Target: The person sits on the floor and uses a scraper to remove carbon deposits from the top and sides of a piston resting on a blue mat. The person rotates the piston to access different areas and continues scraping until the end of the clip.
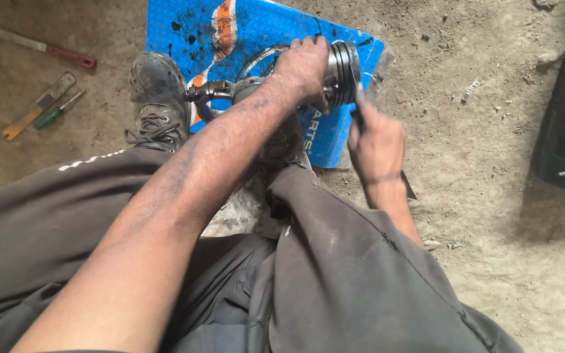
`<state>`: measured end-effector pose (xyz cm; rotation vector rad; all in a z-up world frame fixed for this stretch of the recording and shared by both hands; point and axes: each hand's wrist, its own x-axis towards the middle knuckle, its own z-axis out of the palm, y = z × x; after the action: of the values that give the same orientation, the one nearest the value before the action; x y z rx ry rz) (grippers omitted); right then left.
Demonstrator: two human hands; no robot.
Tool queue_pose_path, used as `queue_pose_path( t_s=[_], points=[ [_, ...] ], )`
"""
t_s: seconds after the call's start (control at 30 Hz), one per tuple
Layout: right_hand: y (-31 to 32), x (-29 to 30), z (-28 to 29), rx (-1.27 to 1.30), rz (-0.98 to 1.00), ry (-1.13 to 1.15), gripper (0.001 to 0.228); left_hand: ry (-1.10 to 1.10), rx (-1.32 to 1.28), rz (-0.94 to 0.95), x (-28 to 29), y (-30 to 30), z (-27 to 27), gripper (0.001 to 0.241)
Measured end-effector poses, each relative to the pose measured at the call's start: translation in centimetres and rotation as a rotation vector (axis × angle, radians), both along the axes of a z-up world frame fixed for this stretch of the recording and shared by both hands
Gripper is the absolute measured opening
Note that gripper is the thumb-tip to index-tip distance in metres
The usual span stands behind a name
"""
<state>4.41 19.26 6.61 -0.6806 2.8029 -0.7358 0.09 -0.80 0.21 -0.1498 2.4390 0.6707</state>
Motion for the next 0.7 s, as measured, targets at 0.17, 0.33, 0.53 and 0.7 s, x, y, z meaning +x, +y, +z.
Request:
queue_pose_path(
  t_s=[0.17,0.33,0.53,0.7],
  points=[
    [0.1,0.0,0.3,-0.029,0.003,-0.026,0.048,0.016,-0.005,-0.008,-0.7,0.1,0.1,0.119],
    [-0.6,-0.4,0.1,0.007,-0.06,-0.058,0.044,0.012,0.008,-0.003,-0.2,-0.2,-0.5,0.117],
    [-0.9,-0.2,0.3,0.009,-0.029,0.039,0.048,0.027,0.017,-0.02,-0.8,-0.3,-0.7,0.121],
    [-1.0,0.8,-0.1,0.075,-0.053,0.04,0.047,-0.055,0.039,-0.061,-1.4,-1.2,-1.2,0.119]
  ],
)
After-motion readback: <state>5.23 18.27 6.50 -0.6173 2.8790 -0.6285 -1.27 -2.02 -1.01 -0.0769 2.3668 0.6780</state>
